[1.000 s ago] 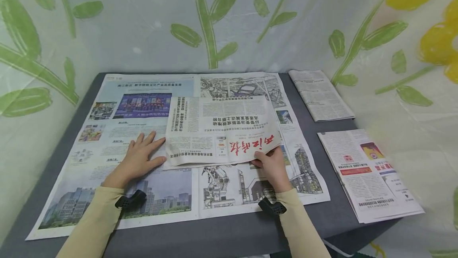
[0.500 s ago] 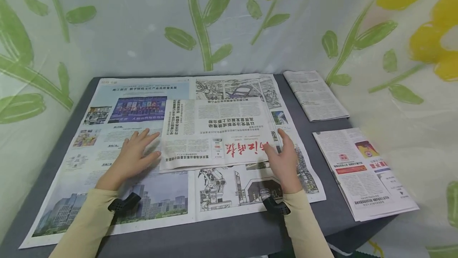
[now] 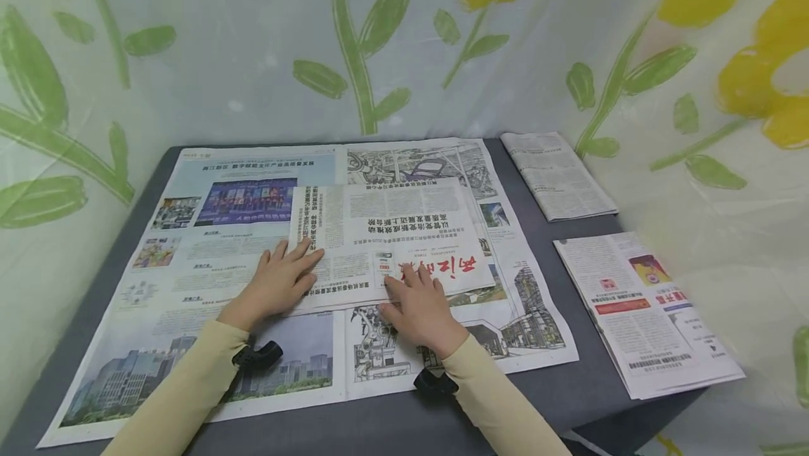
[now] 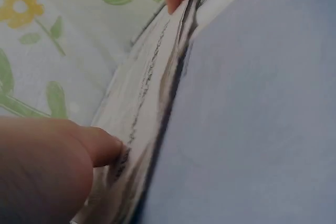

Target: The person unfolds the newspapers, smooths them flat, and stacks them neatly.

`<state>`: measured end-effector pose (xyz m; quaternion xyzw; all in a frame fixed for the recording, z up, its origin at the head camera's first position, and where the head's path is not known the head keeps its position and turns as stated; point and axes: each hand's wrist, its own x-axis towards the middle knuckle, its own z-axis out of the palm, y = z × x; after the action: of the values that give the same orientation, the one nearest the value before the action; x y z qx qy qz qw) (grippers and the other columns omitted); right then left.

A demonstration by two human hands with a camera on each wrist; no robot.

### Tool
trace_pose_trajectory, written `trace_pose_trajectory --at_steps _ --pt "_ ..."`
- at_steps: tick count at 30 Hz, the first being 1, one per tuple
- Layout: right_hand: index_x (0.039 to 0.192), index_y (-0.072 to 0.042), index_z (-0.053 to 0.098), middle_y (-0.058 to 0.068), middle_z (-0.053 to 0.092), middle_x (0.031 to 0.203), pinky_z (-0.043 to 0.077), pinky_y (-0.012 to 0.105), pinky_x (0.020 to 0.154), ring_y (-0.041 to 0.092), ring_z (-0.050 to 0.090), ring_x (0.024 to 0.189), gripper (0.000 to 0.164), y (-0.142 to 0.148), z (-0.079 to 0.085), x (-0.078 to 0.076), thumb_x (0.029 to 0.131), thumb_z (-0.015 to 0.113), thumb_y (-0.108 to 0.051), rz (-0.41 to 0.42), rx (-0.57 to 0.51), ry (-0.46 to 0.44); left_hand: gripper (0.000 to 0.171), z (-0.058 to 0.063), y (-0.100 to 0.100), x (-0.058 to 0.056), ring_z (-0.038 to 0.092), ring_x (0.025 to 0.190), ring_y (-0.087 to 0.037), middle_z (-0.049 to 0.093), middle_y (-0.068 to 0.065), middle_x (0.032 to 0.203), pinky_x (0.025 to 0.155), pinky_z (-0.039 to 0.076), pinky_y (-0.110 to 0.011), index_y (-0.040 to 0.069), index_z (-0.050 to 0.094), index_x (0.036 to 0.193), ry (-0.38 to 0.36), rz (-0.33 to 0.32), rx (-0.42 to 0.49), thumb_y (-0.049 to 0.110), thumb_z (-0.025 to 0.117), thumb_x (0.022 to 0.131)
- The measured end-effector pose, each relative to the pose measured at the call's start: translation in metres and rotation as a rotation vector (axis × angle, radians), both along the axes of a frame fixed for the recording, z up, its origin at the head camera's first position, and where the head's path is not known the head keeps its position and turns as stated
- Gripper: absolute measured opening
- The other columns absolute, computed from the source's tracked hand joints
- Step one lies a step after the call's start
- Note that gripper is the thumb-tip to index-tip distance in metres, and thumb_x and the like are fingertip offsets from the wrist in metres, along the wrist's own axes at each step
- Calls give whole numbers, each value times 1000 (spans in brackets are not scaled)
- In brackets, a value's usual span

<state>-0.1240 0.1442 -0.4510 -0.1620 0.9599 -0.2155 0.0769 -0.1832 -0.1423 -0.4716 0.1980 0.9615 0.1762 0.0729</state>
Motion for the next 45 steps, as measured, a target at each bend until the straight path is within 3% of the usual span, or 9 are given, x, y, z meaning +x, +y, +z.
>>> trace_pose_trajectory --at_steps 12,17,22,26,30,37,45 --pt "155 -16 46 28 21 167 15 73 120 54 10 155 58 7 11 -20 105 52 -45 39 171 -140 51 2 5 29 20 149 -61 37 -24 162 116 15 -79 11 53 150 64 17 -41 34 55 104" --pt "158 -18 41 29 16 168 15 72 121 54 8 155 62 11 10 -46 106 45 -50 21 254 -133 52 2 18 42 20 151 -57 39 -22 162 118 15 -76 11 56 147 70 -22 -50 37 57 103" --pt "160 -19 36 29 16 168 18 72 120 55 9 155 65 13 7 -80 106 43 -53 -3 297 -120 49 4 47 52 21 152 -56 39 -20 162 119 16 -74 15 58 146 42 -108 -18 38 58 103" --pt "162 -20 32 28 14 168 19 72 120 56 10 154 66 12 2 -101 105 46 -51 -27 263 -119 49 3 74 54 23 152 -54 38 -19 163 120 19 -72 17 57 147 34 -167 -9 40 57 103" --pt "163 -23 30 27 10 170 17 71 121 55 8 155 66 12 -3 -113 105 49 -48 -51 214 -125 50 2 91 53 25 151 -55 37 -19 164 118 22 -73 18 56 148 24 -178 -3 42 55 104" --pt "163 -23 28 26 6 171 11 72 122 54 3 156 67 16 -10 -114 104 49 -48 -59 150 -112 50 1 96 52 23 152 -55 36 -17 165 116 22 -76 21 54 150 -13 -137 15 42 55 104" --pt "157 -3 37 30 21 166 11 73 121 56 10 154 62 44 -20 -102 106 48 -35 -63 -44 -40 47 1 97 52 27 151 -53 41 -16 162 115 22 -76 21 59 145 11 -112 59 42 56 103"
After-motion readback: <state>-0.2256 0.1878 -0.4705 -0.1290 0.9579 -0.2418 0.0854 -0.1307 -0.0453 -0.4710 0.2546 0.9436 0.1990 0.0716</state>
